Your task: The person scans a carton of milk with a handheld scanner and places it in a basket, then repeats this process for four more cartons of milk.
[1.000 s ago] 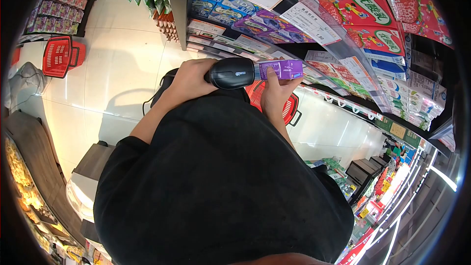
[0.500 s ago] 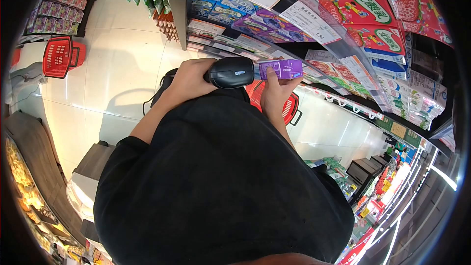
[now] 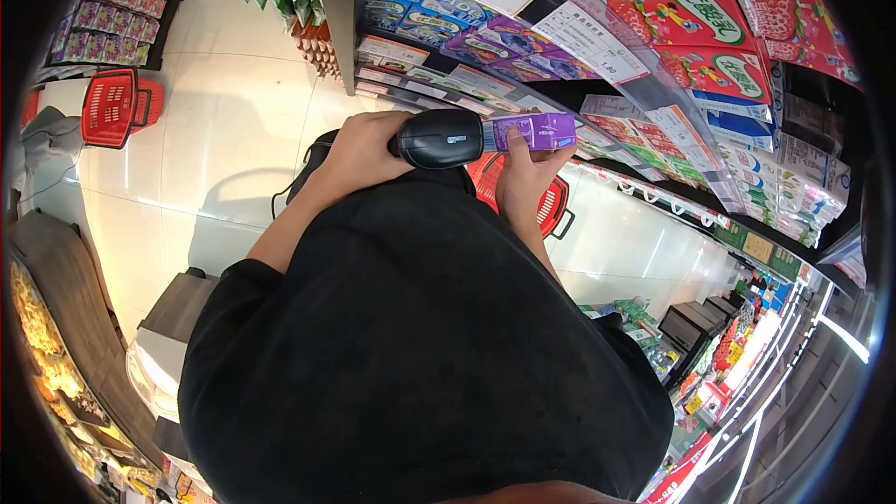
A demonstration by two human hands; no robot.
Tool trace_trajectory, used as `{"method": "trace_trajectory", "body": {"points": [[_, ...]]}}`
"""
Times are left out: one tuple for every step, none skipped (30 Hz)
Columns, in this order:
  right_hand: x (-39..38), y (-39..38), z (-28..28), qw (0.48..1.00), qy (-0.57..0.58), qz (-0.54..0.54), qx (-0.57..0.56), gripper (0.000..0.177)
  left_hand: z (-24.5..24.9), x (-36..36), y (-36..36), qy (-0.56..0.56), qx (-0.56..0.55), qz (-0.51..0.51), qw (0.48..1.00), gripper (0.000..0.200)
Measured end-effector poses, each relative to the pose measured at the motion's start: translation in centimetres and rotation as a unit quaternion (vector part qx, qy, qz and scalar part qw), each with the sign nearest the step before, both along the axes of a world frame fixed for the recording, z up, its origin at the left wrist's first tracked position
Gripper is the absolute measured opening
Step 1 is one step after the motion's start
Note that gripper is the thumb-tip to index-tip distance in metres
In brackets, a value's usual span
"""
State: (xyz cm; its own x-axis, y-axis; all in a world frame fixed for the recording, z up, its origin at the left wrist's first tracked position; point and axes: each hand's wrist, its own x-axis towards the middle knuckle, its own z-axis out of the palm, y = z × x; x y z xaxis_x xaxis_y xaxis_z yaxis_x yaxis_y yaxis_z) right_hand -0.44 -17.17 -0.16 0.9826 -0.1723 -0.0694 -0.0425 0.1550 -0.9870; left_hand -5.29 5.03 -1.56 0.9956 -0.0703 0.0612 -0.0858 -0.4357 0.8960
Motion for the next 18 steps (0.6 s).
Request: {"method": "trace_trajectory", "body": {"points": [[0.02,-0.09,-0.18,1.000,-0.002,-0.001,-0.002,0.057,0.02,-0.02,0.02,0.003,0.004,-0.002,1.000,0.041],[0.04,-0.15,-0.32,1.000,-0.005,-0.002,-0.004,0.056,-0.02,-0.02,0.02,0.003,0.004,-0.002,1.000,0.041],[0.05,-0.17,-0.38,1.000,-0.005,-0.002,-0.004,0.056,-0.10,-0.03,0.00,0.001,0.005,-0.003,1.000,0.040],[0.06,-0.17,-0.43,1.000,-0.005,-0.004,-0.002,0.056,-0.14,-0.03,-0.01,0.000,0.005,-0.005,1.000,0.040],[0.06,-0.18,-0.46,1.000,-0.006,-0.007,0.000,0.056,-0.13,-0.03,-0.04,0.000,0.005,-0.004,1.000,0.040],[0.06,-0.21,-0.50,1.000,-0.006,-0.007,0.000,0.056,-0.10,-0.01,-0.09,-0.002,-0.001,0.000,1.000,0.041],[0.07,-0.27,-0.54,1.000,-0.008,-0.006,-0.010,0.056,-0.09,0.01,-0.13,-0.005,-0.008,0.004,1.000,0.041],[0.09,-0.31,-0.55,1.000,-0.009,-0.006,-0.019,0.056,-0.15,0.03,-0.12,-0.005,-0.008,0.004,1.000,0.041],[0.11,-0.29,-0.42,1.000,-0.010,-0.006,-0.019,0.056,-0.27,0.04,-0.11,-0.006,-0.005,0.001,1.000,0.041],[0.12,-0.22,-0.20,1.000,-0.004,-0.006,-0.020,0.057,-0.39,0.03,-0.09,-0.006,-0.003,-0.002,1.000,0.042],[0.13,-0.20,-0.07,1.000,0.001,-0.006,-0.022,0.060,-0.48,0.00,-0.06,-0.006,-0.003,-0.002,1.000,0.042],[0.13,-0.30,-0.20,1.000,0.001,-0.006,-0.022,0.060,-0.56,-0.02,-0.04,-0.006,0.007,-0.011,1.000,0.042],[0.12,-0.46,-0.42,1.000,0.002,-0.005,-0.022,0.057,-0.59,-0.03,-0.02,-0.006,0.017,-0.019,1.000,0.042],[0.12,-0.54,-0.53,1.000,0.002,-0.003,-0.023,0.056,-0.53,-0.02,-0.03,-0.005,0.017,-0.019,1.000,0.042],[0.12,-0.56,-0.57,1.000,0.003,-0.003,-0.023,0.056,-0.40,-0.01,-0.06,0.002,0.014,-0.016,1.000,0.042],[0.12,-0.54,-0.54,1.000,0.002,-0.005,-0.021,0.056,-0.34,0.00,-0.07,0.010,0.010,-0.012,1.000,0.043],[0.12,-0.49,-0.52,1.000,0.002,-0.006,-0.019,0.056,-0.41,-0.01,-0.09,0.010,0.010,-0.012,1.000,0.043],[0.13,-0.38,-0.42,1.000,0.002,-0.006,-0.019,0.056,-0.52,-0.02,-0.12,0.009,0.001,-0.006,1.000,0.043]]}}
